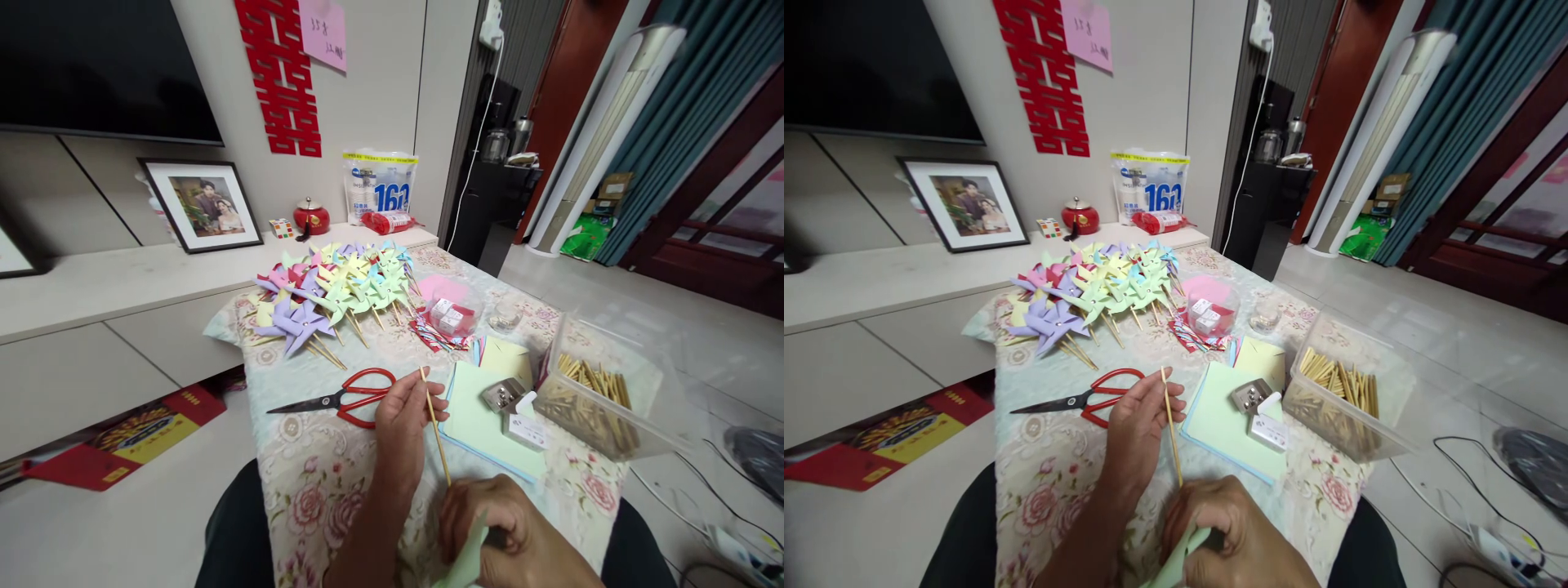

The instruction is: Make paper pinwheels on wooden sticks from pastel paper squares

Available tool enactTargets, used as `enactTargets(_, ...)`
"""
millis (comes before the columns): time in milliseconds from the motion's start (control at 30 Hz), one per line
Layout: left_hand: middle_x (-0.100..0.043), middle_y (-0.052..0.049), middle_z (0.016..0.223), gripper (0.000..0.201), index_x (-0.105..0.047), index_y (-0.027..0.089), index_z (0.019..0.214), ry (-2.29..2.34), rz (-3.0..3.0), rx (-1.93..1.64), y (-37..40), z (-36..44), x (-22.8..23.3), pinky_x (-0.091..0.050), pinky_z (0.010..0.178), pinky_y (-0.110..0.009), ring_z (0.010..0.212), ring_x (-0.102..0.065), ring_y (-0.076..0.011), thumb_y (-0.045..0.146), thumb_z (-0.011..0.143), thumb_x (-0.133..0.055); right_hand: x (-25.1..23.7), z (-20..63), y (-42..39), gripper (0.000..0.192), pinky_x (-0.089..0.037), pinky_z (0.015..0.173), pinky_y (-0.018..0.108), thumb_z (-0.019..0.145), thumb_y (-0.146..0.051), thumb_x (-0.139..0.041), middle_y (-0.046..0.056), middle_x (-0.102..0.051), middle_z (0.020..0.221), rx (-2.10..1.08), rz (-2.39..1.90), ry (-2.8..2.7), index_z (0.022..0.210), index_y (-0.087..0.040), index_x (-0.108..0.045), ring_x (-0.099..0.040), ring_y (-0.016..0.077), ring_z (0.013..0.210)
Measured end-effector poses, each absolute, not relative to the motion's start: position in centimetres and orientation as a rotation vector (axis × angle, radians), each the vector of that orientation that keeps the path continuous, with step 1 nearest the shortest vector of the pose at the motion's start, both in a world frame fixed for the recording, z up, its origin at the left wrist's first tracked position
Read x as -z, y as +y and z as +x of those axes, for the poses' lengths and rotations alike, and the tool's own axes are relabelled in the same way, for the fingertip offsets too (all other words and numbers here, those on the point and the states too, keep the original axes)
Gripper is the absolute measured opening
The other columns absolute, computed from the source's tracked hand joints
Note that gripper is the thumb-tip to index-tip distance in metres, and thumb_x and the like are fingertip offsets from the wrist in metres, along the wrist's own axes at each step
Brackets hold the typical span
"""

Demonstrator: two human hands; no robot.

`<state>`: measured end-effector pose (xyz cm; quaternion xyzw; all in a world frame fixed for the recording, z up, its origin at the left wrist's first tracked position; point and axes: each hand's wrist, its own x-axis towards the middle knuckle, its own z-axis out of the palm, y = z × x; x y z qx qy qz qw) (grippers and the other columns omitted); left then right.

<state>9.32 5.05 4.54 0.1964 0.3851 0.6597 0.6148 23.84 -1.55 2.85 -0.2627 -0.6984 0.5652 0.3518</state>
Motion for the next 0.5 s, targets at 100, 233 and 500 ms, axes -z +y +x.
enactTargets(100, -0.072, -0.005, 0.075, 0.042, -0.072, 0.012, 0.098, 0.862, 0.436, -1.508, 4.86, 9.33, -5.05, -0.049, 0.054, -0.024, 0.056, -0.063, -0.0122, 0.034, 0.064, -0.083, -2.55, 23.89, -1.49, 0.023, -0.051, 0.068, 0.03, 0.084, -0.042, -0.074, 0.007, -0.07, 0.073, -1.476, -0.683, -1.803, 0.077, -0.02, -0.074, -0.067, 0.0207, 0.073)
enactTargets(233, -0.07, -0.003, 0.072, 0.038, -0.072, 0.013, 0.092, 0.83, 0.408, -1.509, 4.8, 9.27, -5.41, -0.047, 0.051, -0.023, 0.054, -0.062, -0.0113, 0.031, 0.06, -0.084, -2.05, 23.92, -1.51, 0.021, -0.051, 0.069, 0.03, 0.083, -0.041, -0.075, 0.006, -0.069, 0.073, -1.483, -0.692, -1.802, 0.077, -0.021, -0.075, -0.067, 0.02, 0.074)
enactTargets(500, -0.067, -0.001, 0.068, 0.034, -0.074, 0.013, 0.086, 0.784, 0.368, -1.532, 4.79, 9.04, -5.54, -0.04, 0.044, -0.02, 0.051, -0.057, -0.0086, 0.028, 0.059, -0.085, -2.54, 23.39, -1.35, 0.02, -0.051, 0.079, 0.034, 0.085, -0.04, -0.074, 0.004, -0.069, 0.071, -1.529, -0.621, -1.771, 0.076, -0.022, -0.074, -0.066, 0.0192, 0.074)
